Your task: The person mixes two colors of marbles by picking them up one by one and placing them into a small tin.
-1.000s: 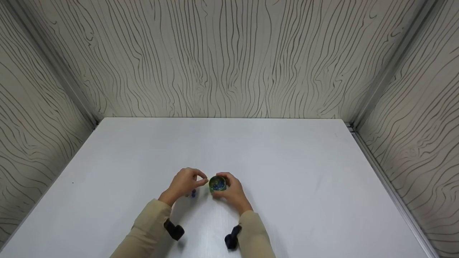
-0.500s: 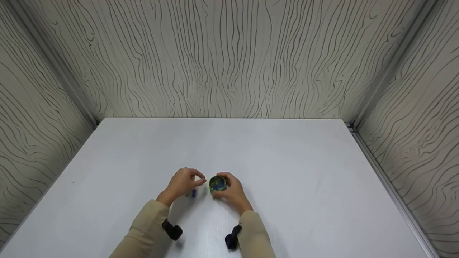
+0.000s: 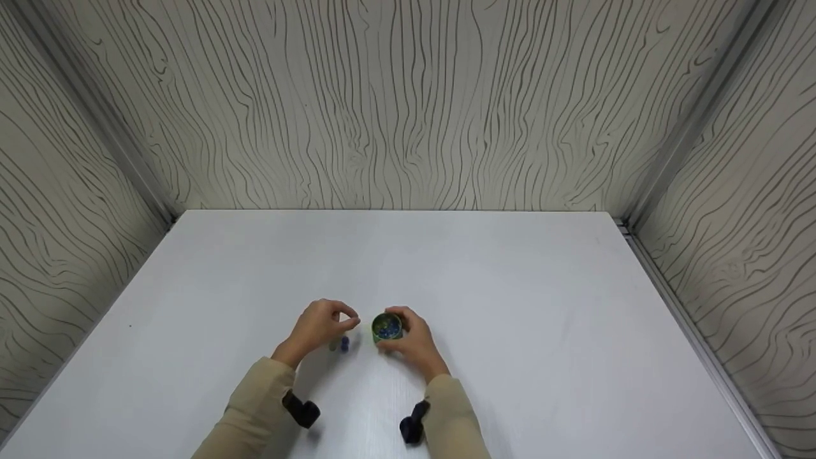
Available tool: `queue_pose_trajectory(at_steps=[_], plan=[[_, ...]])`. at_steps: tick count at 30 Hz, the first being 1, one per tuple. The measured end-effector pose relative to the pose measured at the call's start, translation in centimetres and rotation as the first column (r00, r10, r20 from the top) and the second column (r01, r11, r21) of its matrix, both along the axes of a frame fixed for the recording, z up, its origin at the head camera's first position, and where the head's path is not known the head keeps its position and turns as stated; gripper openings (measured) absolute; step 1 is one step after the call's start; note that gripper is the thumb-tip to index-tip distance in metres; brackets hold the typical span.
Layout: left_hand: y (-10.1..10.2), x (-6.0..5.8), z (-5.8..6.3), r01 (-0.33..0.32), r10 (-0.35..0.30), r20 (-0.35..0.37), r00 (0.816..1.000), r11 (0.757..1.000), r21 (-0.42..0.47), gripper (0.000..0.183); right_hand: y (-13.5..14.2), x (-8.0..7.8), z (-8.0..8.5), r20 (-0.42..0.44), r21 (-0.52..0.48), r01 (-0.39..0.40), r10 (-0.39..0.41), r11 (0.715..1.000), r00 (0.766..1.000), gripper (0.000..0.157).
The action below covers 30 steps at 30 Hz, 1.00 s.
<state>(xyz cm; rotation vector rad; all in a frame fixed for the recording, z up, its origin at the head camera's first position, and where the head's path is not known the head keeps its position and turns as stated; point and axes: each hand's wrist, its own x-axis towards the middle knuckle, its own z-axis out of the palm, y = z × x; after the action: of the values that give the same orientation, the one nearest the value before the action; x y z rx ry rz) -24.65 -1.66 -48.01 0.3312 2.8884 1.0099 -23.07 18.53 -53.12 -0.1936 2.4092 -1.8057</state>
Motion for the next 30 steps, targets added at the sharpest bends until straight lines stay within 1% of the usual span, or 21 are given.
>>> queue_pose_trajectory(at_steps=[7,14,21,25,30], plan=[[-0.6,0.0,-0.2,0.008,-0.009,-0.028,1.0,1.0,-0.004,0.019,0.0,-0.2,-0.2,-0.025,0.01,0.007,-0.007,1.0,1.0,0.064],[-1.1,-0.1,-0.5,-0.033,0.033,0.025,0.999,0.999,0.014,0.02,0.0,-0.2,-0.4,-0.02,0.022,0.018,-0.018,1.0,1.0,0.063],[-1.9,0.1,-0.9,-0.039,0.039,0.023,0.999,0.999,0.024,0.02,0.0,-0.2,-0.5,-0.033,0.005,0.013,-0.013,1.0,0.999,0.063],[-2.4,0.2,-1.2,-0.049,0.048,0.03,0.998,0.997,0.056,0.02,0.0,-0.3,-0.7,-0.027,0.016,0.021,-0.02,1.0,0.999,0.062],[-3.2,0.1,-1.7,-0.051,0.047,0.032,0.998,0.991,0.125,0.018,0.0,-0.2,-0.4,-0.025,0.023,0.018,-0.018,1.0,1.0,0.062]])
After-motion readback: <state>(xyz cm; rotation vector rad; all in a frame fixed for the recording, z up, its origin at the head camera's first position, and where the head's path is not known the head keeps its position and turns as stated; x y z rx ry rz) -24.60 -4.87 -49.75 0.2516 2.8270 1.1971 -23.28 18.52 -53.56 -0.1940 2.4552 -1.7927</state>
